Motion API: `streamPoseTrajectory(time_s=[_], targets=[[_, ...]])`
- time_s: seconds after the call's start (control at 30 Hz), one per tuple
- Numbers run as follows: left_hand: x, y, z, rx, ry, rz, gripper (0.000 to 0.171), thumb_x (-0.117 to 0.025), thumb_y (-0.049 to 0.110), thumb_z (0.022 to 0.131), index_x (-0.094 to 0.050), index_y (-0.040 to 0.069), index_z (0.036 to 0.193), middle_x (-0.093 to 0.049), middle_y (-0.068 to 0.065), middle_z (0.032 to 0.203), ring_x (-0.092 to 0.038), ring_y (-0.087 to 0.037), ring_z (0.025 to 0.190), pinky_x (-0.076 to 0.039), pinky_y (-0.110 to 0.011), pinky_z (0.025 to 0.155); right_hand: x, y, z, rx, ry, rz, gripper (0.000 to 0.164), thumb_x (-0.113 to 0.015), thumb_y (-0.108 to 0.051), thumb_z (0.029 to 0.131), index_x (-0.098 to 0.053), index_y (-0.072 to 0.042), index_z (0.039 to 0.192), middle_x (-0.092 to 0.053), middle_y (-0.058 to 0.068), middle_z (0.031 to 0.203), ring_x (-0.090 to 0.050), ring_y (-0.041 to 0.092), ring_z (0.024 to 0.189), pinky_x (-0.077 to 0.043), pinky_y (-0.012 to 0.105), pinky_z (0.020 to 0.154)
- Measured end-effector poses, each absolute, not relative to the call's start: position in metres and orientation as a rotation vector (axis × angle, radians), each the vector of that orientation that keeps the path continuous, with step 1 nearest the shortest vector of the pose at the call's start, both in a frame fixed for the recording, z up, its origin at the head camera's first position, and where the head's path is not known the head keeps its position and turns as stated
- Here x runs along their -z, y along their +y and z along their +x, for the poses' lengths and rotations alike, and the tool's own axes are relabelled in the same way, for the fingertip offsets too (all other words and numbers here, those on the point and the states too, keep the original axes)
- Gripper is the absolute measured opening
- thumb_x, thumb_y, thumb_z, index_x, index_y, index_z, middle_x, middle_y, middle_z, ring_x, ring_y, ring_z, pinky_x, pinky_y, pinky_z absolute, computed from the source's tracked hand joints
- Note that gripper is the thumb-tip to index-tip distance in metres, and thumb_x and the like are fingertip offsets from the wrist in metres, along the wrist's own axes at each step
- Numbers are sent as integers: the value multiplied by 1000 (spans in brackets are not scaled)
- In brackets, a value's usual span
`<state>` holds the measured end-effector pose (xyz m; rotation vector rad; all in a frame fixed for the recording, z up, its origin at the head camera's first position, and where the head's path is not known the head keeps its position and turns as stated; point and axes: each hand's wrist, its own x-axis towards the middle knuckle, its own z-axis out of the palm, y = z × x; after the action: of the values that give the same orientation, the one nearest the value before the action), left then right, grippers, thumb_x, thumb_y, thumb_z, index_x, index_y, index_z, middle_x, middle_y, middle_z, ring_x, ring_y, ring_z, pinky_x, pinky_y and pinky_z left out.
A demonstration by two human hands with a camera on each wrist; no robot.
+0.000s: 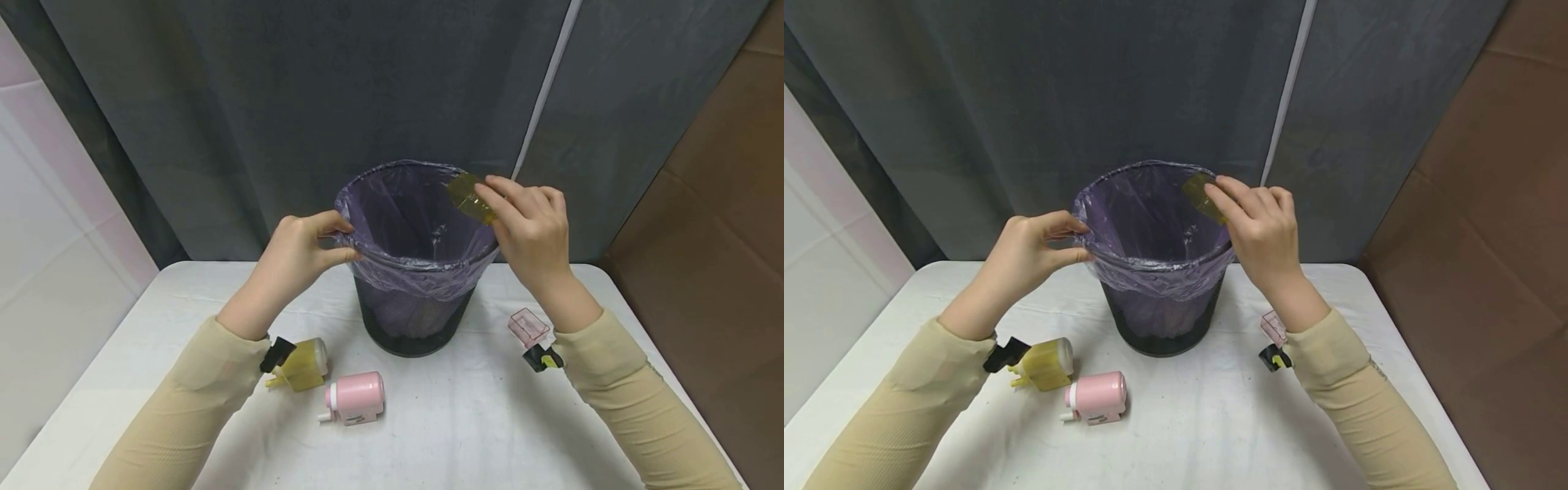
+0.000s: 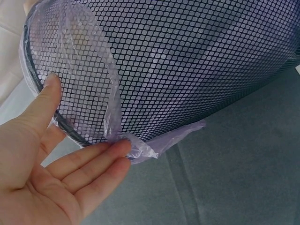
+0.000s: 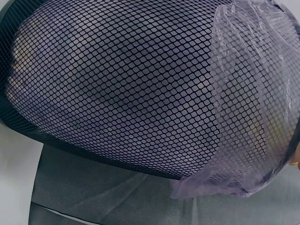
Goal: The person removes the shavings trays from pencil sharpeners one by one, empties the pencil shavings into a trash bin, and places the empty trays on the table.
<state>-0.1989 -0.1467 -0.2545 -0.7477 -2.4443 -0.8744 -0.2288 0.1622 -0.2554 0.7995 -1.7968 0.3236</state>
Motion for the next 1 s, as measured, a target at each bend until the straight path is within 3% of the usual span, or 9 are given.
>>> streamPoseTrajectory(time_s=[1.0], targets=[[253, -146, -198, 874, -2459, -740, 25, -78, 17, 69, -66, 12, 90, -66, 2, 90, -60, -15, 89, -48, -36, 79, 260, 157, -230, -313, -1617, 795, 33, -59, 4, 83, -68, -18, 105, -62, -4, 111, -55, 26, 78, -36, 44, 71]])
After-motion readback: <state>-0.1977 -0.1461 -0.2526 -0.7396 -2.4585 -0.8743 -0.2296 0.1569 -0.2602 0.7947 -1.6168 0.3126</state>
